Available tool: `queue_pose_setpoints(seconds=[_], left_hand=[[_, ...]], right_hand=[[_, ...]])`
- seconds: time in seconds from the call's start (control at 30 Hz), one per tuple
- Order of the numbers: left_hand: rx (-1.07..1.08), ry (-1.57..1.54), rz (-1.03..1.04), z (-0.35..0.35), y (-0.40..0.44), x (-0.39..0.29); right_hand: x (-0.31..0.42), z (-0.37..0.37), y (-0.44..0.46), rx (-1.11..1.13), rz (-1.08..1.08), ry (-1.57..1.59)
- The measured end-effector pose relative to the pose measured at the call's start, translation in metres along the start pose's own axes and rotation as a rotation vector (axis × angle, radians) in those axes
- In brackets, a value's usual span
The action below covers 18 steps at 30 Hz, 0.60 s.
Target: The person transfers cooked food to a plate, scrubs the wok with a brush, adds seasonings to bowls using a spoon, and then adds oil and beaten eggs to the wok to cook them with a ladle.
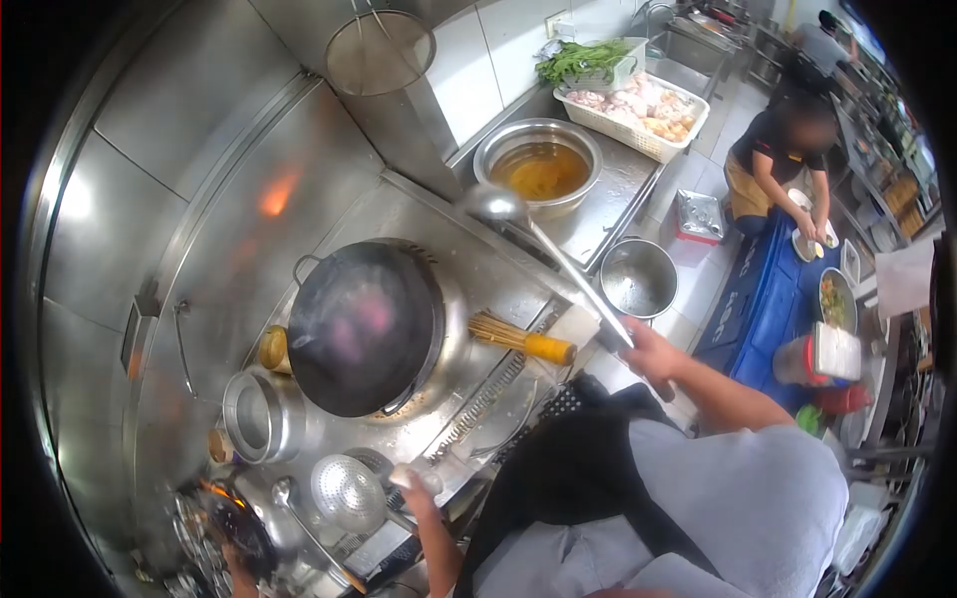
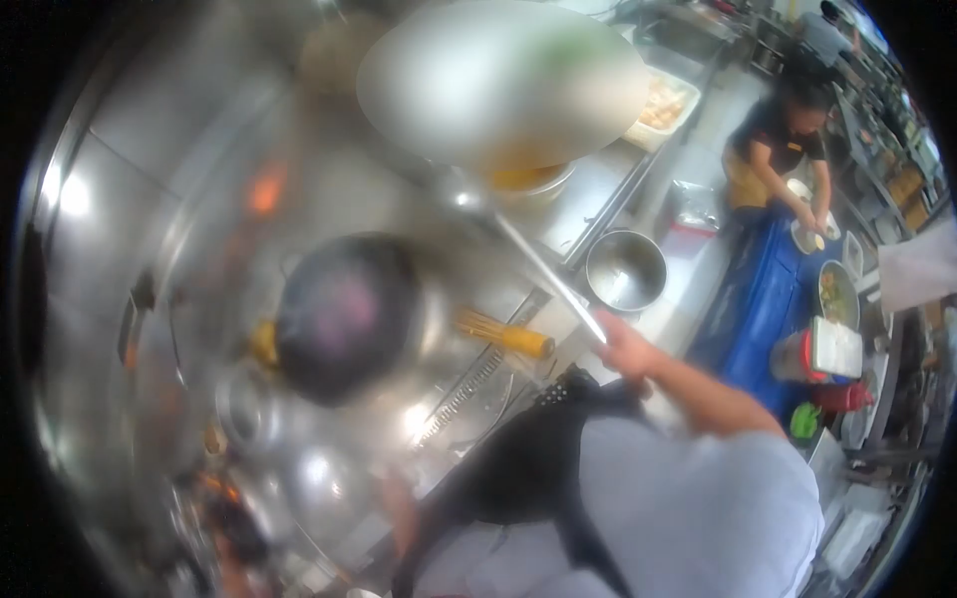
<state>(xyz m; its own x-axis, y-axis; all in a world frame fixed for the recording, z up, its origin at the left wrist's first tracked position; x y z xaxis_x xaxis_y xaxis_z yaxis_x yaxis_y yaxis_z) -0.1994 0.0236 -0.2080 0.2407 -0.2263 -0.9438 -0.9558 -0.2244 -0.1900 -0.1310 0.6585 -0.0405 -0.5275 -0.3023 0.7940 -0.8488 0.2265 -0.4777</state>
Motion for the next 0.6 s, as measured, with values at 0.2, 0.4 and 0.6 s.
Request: queue_pose_setpoints(seconds=[0.2,0.4,0.6], left_hand=[[-0.297,0.118,-0.014,0.030,-0.055,-0.077],[-0.199,0.340,0.041,0.115,-0.065,-0.173],[-0.158,0.252,-0.009,0.145,-0.087,-0.182]], right_hand=[[0.063,-0.155,0.076,-0.331,-0.482,-0.466],[0.092,-0.206,0.114,-0.121,-0.225,-0.384],[0.084,-0.193,0.182,0.381,-0.176,0.145]])
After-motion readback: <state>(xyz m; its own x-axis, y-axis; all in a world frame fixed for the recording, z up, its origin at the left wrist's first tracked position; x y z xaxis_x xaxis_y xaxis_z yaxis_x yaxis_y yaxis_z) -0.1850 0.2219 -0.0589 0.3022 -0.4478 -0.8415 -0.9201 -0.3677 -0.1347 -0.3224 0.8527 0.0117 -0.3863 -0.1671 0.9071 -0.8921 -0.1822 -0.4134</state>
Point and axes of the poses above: each hand's wrist, its own y-axis towards the middle knuckle, its own z-axis out of the palm, x = y × z, the point moved 6 cm from there along y, towards the middle knuckle, and after that the axes turned 9 degrees about z, right-handed, at the moved point
